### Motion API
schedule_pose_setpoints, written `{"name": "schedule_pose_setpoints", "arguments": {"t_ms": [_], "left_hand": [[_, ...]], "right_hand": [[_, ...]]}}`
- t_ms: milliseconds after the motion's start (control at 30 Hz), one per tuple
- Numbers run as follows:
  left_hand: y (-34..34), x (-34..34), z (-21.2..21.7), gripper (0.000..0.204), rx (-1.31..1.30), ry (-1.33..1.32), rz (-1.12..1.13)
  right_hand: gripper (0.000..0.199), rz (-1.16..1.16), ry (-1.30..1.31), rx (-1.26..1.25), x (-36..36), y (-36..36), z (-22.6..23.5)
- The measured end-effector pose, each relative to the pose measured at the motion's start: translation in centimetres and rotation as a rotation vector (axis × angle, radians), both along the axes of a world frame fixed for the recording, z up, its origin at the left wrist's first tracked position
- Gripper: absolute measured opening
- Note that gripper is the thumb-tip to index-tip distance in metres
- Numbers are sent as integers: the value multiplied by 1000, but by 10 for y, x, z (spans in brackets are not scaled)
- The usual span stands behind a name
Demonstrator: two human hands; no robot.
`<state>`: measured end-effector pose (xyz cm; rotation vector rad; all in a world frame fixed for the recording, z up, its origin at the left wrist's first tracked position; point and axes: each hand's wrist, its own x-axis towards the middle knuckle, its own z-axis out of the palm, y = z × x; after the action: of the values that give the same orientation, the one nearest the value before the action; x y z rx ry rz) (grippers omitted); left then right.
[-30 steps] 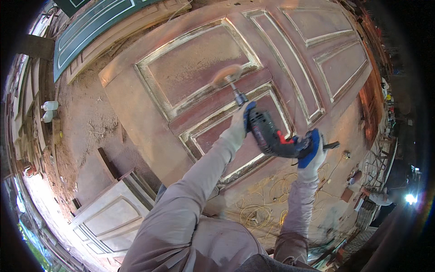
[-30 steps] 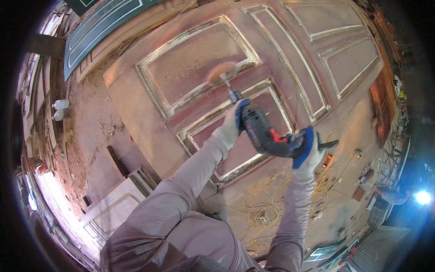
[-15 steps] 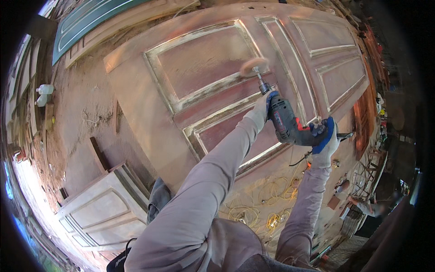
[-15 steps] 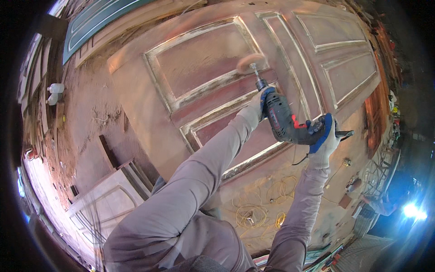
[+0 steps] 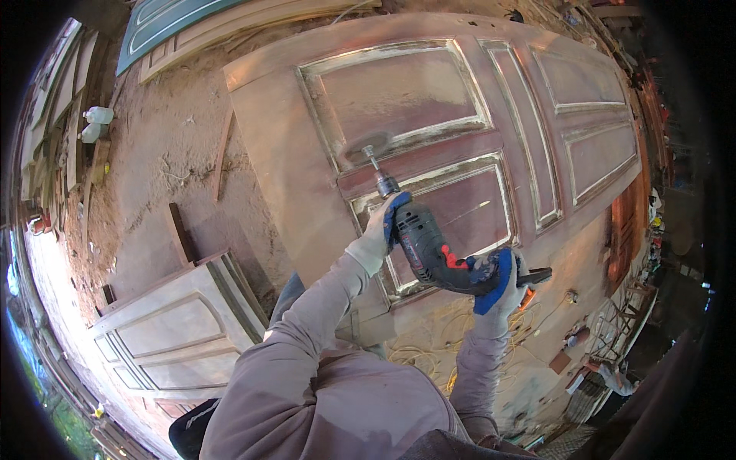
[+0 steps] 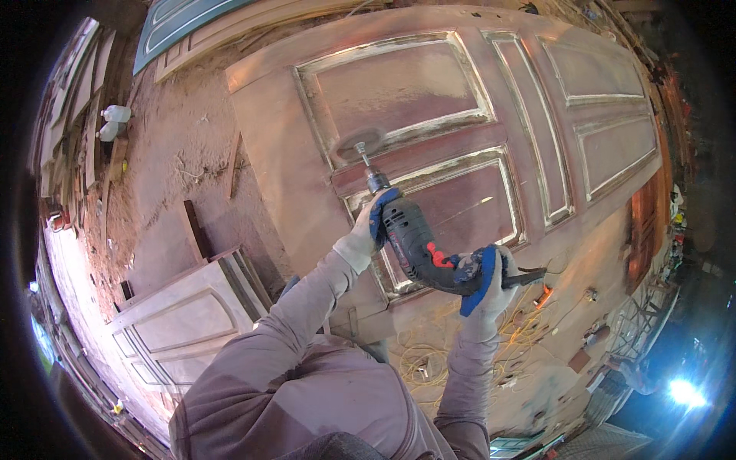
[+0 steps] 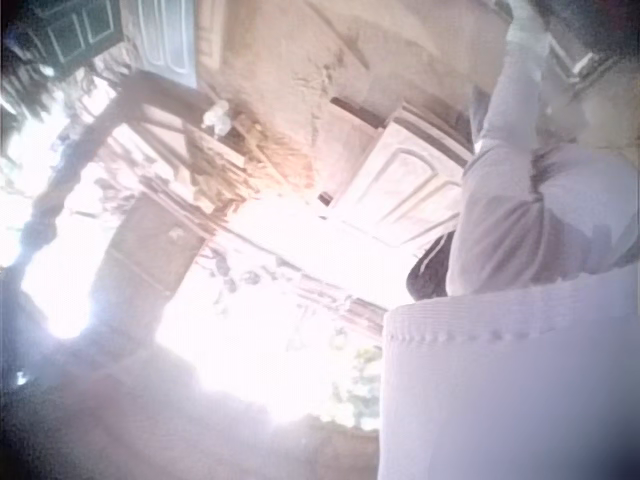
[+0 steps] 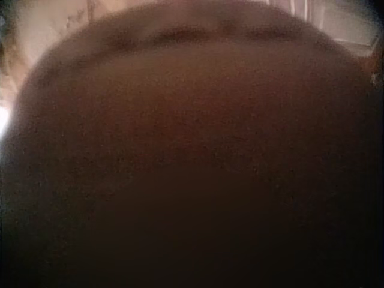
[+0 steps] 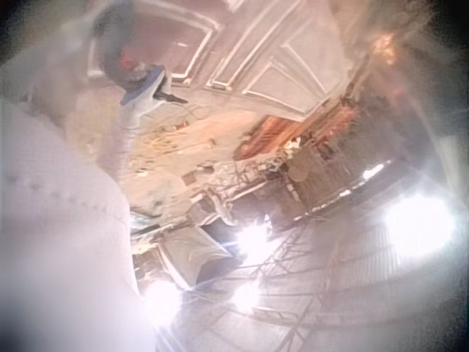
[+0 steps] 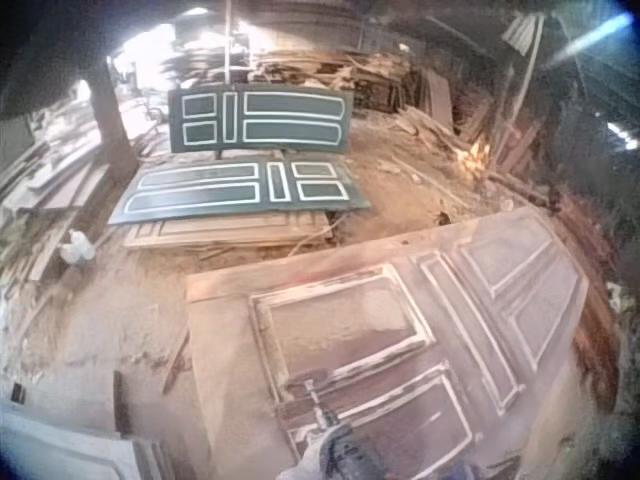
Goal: The person uses a power sander to remove paint from a wooden door. The person moves the sander across the door surface, focusing on the raised panels and edges.
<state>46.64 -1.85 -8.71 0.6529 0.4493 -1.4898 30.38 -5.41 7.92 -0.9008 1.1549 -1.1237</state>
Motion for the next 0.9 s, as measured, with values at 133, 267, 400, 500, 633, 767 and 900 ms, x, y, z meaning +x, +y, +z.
{"name": "schedule_pose_setpoints", "arguments": {"t_ms": [133,267,400,500,633,767,900], "left_hand": [[21,10,4,22,26,-57,-2],[28,15,9,27,185,-144,-119],[37,19,10,28,212,-208,-161],[30,14,6,27,216,-219,-158],[-13,-12,0,26,113,-152,-114],[-47,-34,3,28,-31,-99,-159],[-18,-34,9,24,70,-87,-55]], "right_hand": [[12,-22,-33,86,5,9,-2],[15,-43,-135,170,-1,16,-11],[15,-223,-150,271,-7,27,-25],[13,-167,-150,182,-13,31,-31],[14,-236,-88,129,-30,4,-23],[21,-105,-65,-20,-45,-21,-8],[19,-123,-56,74,-42,-10,-1]]}}
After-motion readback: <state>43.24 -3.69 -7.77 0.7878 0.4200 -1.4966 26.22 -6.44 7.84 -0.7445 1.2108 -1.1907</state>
